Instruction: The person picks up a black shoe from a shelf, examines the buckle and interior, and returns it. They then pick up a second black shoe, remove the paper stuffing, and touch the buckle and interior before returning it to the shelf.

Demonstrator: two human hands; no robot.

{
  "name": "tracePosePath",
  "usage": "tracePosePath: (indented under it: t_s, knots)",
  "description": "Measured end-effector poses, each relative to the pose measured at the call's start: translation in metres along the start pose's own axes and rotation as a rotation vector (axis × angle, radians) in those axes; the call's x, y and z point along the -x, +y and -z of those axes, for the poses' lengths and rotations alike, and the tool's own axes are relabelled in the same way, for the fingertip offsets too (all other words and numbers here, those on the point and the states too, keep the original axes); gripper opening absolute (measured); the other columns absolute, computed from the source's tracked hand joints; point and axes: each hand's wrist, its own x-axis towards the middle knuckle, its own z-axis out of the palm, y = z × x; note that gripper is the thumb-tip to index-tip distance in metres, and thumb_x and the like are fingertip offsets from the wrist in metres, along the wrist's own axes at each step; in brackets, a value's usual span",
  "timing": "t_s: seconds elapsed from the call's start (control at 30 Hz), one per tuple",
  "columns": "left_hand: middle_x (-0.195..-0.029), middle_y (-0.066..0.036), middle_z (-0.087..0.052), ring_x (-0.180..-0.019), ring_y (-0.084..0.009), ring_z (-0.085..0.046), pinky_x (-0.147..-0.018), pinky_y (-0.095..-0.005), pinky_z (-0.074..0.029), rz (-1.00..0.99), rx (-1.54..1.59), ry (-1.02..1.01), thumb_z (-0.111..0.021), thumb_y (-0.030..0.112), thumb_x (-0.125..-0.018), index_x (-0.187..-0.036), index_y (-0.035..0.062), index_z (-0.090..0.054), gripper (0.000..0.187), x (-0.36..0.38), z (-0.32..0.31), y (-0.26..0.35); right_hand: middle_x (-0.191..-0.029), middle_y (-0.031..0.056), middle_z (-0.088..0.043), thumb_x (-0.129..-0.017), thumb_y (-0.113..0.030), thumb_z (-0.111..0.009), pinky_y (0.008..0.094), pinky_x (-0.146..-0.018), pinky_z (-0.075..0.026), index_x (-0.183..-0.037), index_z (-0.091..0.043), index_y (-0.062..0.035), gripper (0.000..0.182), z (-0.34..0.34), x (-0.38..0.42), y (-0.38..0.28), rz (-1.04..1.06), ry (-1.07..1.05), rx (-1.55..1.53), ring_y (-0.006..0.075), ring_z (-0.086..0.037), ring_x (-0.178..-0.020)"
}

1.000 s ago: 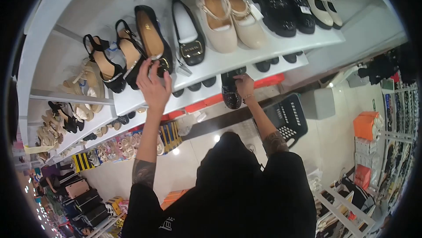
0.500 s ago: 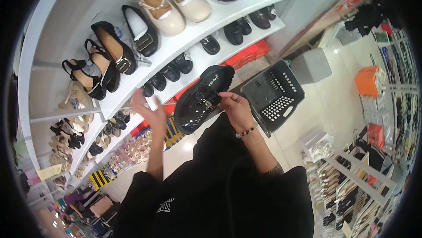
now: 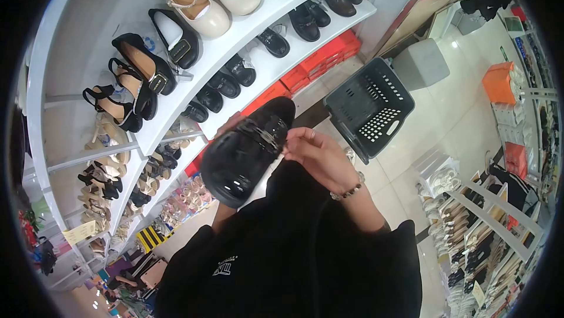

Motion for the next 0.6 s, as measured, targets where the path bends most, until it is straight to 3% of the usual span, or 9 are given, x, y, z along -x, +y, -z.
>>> tracePosePath:
  t_s: [0.07, 0.1, 0.2, 0.23, 0.27, 0.37, 0.4, 0.47, 0.6]
  knots:
    - [-0.123, -0.014, -0.054, -0.123, -0.0259, -0.044, -0.108, -0.0421, -0.027, 0.301, -0.01, -0.139, -0.072, 0.019, -0.074, -0.127, 0.0039, -0.044, 0.062, -0.008, 0.013, 0.036, -0.096, 0.0107, -0.063, -0.092, -0.003, -0.05, 0.0294, -0.081, -0.048, -0.108, -0.054, 0.0028, 0.018, -0.016, 0.016, -0.006, 0.12, -0.037, 0.232, 0.0158, -0.06, -0.087]
    - [-0.117, -0.011, -0.057, -0.114, -0.0203, -0.051, -0.103, -0.0384, -0.035, 0.705, 0.221, -0.098, -0.072, 0.013, -0.073, -0.124, 0.0027, -0.048, 0.057, 0.023, 0.014, 0.019, -0.092, 0.012, -0.064, -0.093, -0.003, -0.049, 0.0291, -0.073, -0.051, -0.107, -0.053, 0.0032, 0.016, -0.015, 0.023, -0.006, 0.203, -0.033, 0.339, 0.0169, -0.063, -0.082]
    - [-0.115, -0.006, -0.057, -0.101, -0.0164, -0.057, -0.091, -0.0329, -0.047, 0.786, 0.735, 0.192, -0.073, 0.003, -0.071, -0.122, 0.0025, -0.05, 0.056, 0.024, 0.022, 0.017, -0.079, 0.0092, -0.063, -0.092, -0.002, -0.051, 0.0246, -0.061, -0.049, -0.107, -0.054, 0.0011, 0.016, -0.019, 0.046, -0.007, 0.481, 0.122, 0.538, 0.0124, -0.059, -0.067]
    - [-0.115, -0.009, -0.058, -0.102, -0.0198, -0.058, -0.092, -0.0366, -0.048, 0.749, 0.882, 0.246, -0.079, 0.014, -0.07, -0.123, 0.0017, -0.05, 0.061, 0.023, 0.023, 0.017, -0.079, 0.0063, -0.061, -0.091, -0.002, -0.052, 0.0224, -0.062, -0.046, -0.106, -0.055, 0.0007, 0.015, -0.021, 0.05, -0.007, 0.543, 0.18, 0.614, 0.0094, -0.056, -0.067]
    - [-0.115, -0.009, -0.058, -0.102, -0.0198, -0.058, -0.092, -0.0366, -0.048, 0.748, 0.876, 0.251, -0.079, 0.014, -0.07, -0.123, 0.0017, -0.05, 0.061, 0.02, 0.023, 0.017, -0.079, 0.0063, -0.061, -0.091, -0.002, -0.052, 0.0224, -0.062, -0.046, -0.106, -0.055, 0.0007, 0.015, -0.021, 0.049, -0.008, 0.54, 0.174, 0.612, 0.0094, -0.056, -0.067]
    - [-0.115, -0.016, -0.057, -0.104, -0.0269, -0.059, -0.093, -0.0438, -0.049, 0.76, 1.302, 0.112, -0.078, 0.042, -0.07, -0.128, -0.0004, -0.044, 0.08, -0.003, 0.019, 0.034, -0.086, 0.0037, -0.058, -0.09, -0.002, -0.054, 0.0216, -0.068, -0.044, -0.104, -0.056, 0.0, 0.014, -0.022, 0.046, -0.005, 0.594, 0.142, 0.658, 0.0084, -0.055, -0.077]
    - [-0.115, -0.016, -0.057, -0.104, -0.0269, -0.059, -0.093, -0.0438, -0.049, 0.757, 1.296, 0.116, -0.078, 0.042, -0.07, -0.128, -0.0004, -0.044, 0.08, -0.006, 0.017, 0.033, -0.086, 0.0037, -0.058, -0.09, -0.002, -0.054, 0.0216, -0.068, -0.044, -0.104, -0.056, 0.0, 0.014, -0.023, 0.045, -0.004, 0.592, 0.135, 0.656, 0.0084, -0.055, -0.077]
    - [-0.11, -0.018, -0.058, -0.102, -0.0283, -0.06, -0.093, -0.0433, -0.049, 0.793, 1.73, 0.02, -0.073, 0.044, -0.074, -0.133, -0.0016, -0.038, 0.082, -0.009, 0.015, 0.03, -0.09, 0.0045, -0.058, -0.09, -0.002, -0.054, 0.0228, -0.071, -0.044, -0.106, -0.056, -0.0001, 0.016, -0.023, 0.043, 0.0, 0.565, 0.082, 0.767, 0.0091, -0.055, -0.08]
    - [-0.107, -0.016, -0.056, -0.093, -0.0235, -0.061, -0.082, -0.036, -0.052, 0.89, 1.462, -0.026, -0.068, 0.038, -0.081, -0.134, -0.0039, -0.036, 0.075, -0.004, 0.02, 0.05, -0.089, 0.0042, -0.056, -0.088, 0.001, -0.054, 0.0235, -0.073, -0.044, -0.107, -0.056, -0.0002, 0.019, -0.03, 0.041, 0.008, 0.519, -0.014, 0.757, 0.0096, -0.055, -0.081]
